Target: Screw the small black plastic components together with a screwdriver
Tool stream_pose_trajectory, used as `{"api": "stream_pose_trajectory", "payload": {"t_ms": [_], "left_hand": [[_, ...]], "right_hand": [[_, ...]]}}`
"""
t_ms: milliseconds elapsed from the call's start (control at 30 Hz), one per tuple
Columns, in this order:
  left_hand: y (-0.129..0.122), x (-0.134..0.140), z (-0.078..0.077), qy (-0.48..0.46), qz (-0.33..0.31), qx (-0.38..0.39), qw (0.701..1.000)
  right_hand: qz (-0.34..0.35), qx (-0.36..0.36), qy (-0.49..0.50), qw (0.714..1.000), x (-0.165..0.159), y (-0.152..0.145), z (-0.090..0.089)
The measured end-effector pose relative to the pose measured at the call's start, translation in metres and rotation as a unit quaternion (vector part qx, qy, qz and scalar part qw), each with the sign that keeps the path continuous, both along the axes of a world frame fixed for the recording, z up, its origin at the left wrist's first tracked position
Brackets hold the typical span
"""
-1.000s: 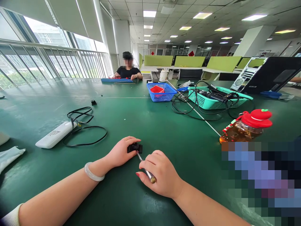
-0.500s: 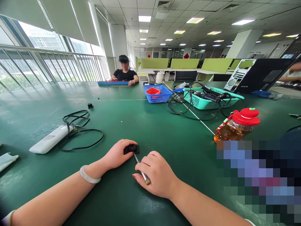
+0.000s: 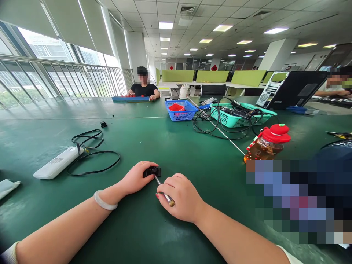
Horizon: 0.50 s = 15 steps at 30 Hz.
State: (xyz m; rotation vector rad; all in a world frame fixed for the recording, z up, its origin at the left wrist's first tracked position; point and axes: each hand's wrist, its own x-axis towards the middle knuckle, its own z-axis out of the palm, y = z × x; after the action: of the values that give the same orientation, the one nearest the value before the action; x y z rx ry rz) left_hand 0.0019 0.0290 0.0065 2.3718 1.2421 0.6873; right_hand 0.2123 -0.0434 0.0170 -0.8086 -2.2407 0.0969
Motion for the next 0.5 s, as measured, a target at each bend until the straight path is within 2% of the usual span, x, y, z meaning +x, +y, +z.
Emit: {"api": "stream_pose_trajectory", "payload": {"t_ms": [500], "left_hand": [[0.0011,-0.0018,-0.001,0.008,-0.005,0.009,1.0]], "right_hand": [[-0.006,0.0,-0.024,1.0,0.0003,-0.0012,0.0011]]}}
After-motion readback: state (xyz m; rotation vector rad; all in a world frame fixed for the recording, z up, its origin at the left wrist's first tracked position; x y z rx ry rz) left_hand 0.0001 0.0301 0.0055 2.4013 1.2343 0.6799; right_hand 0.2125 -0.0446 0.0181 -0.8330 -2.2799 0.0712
